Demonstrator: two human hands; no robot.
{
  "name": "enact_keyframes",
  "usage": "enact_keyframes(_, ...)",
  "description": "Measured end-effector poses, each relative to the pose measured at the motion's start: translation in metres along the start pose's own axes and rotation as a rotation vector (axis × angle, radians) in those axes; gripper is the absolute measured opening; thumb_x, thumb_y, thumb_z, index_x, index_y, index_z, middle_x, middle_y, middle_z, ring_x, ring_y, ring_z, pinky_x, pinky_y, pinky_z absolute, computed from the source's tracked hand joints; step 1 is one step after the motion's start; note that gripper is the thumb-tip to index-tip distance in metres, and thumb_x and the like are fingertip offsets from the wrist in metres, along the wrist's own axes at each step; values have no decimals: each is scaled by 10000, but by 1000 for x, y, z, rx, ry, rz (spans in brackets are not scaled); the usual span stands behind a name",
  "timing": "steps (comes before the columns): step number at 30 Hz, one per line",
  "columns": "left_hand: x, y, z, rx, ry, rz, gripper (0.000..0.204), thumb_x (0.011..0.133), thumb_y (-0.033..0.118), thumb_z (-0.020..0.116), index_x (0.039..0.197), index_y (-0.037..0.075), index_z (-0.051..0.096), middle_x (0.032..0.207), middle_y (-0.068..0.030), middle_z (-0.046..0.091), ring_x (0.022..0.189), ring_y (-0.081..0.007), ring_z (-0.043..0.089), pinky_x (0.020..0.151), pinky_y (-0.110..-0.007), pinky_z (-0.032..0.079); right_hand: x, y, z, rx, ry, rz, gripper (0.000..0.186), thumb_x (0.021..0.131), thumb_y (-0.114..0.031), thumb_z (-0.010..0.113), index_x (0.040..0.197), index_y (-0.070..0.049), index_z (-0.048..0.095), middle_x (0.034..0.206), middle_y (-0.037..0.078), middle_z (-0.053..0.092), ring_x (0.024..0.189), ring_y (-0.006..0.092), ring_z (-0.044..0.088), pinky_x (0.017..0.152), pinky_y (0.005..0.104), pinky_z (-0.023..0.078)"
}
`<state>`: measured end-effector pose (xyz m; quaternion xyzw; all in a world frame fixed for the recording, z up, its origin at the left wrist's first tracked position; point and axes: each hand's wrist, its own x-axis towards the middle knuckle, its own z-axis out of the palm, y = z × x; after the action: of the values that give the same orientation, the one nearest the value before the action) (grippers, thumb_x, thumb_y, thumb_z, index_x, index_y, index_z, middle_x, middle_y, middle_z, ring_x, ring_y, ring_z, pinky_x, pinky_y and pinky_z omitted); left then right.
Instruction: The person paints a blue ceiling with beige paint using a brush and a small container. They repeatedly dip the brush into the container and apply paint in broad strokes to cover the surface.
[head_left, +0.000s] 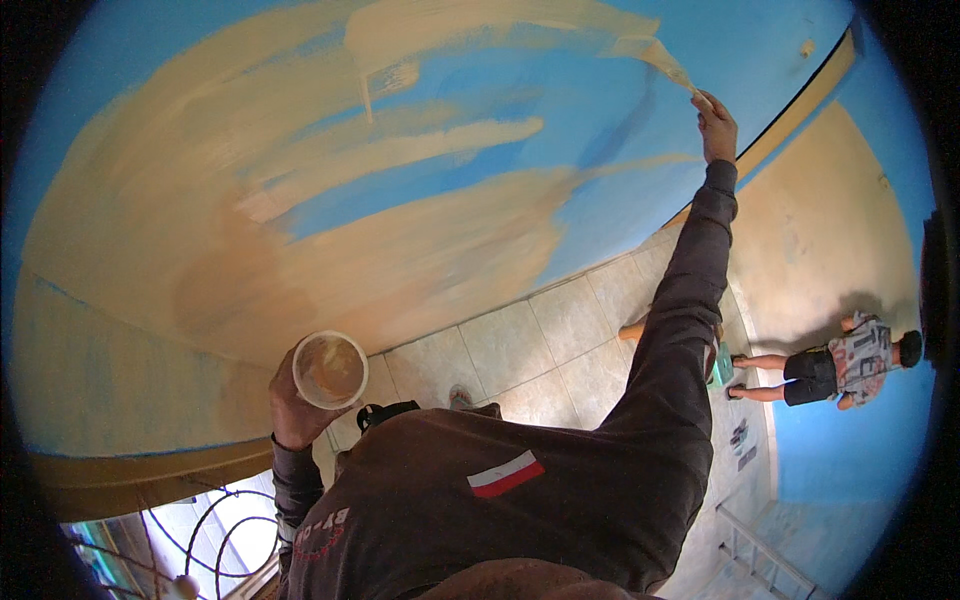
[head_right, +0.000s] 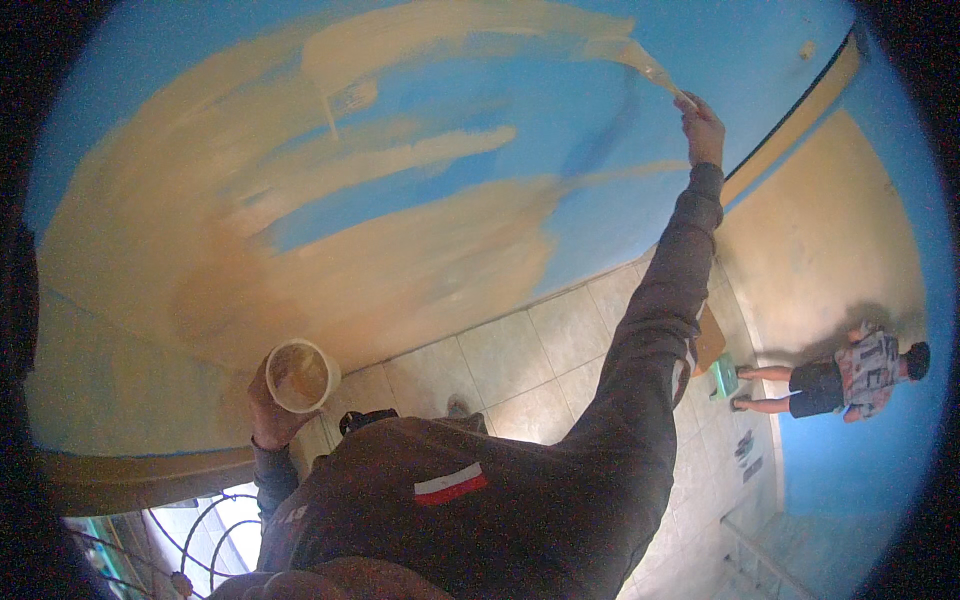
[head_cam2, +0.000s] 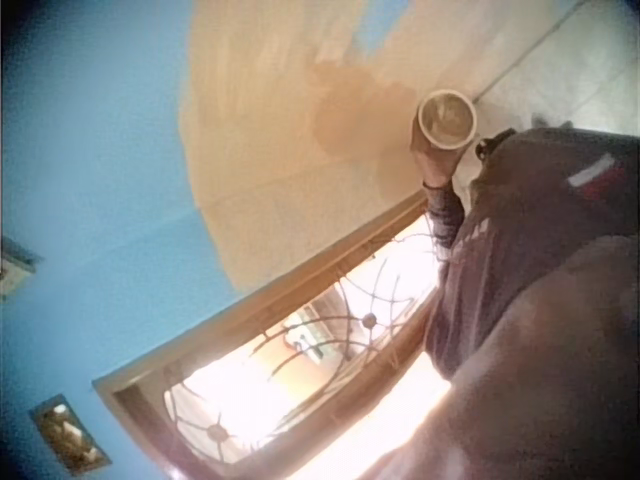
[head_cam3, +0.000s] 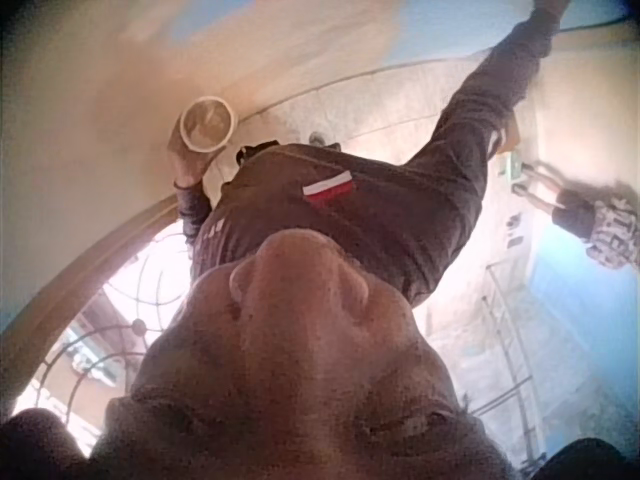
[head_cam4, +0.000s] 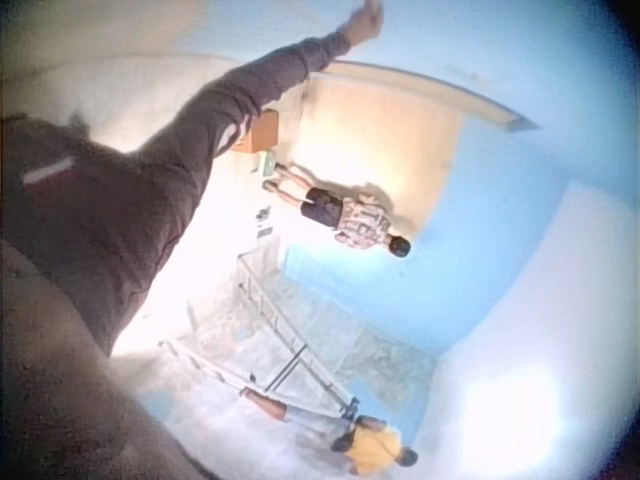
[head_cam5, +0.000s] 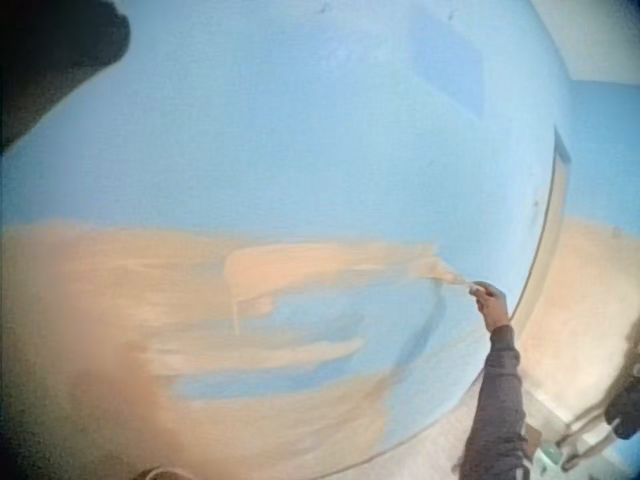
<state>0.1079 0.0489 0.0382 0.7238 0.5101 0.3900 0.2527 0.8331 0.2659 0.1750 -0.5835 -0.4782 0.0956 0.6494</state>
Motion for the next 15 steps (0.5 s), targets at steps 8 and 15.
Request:
enact_keyframes(8,7,21,17,39,-1,-1,832,550,290,970,1244,32,590,1186,-146,658,1081,-289,660,918,-390,545,-33,-42,4,137,27,-78,299,895,-184,710,1149,-24,714,771,-56,572,635,33,417,545,201,316)
enact_keyframes(15,17,27,18,93,-1,70,896,505,308,988,1257,40,579,1175,-137,669,1096,-279,656,934,-408,537,-113,-143,170,146,-320,-404,284,925,-208,693,1148,-33,714,786,-31,627,604,29,430,524,190,332)
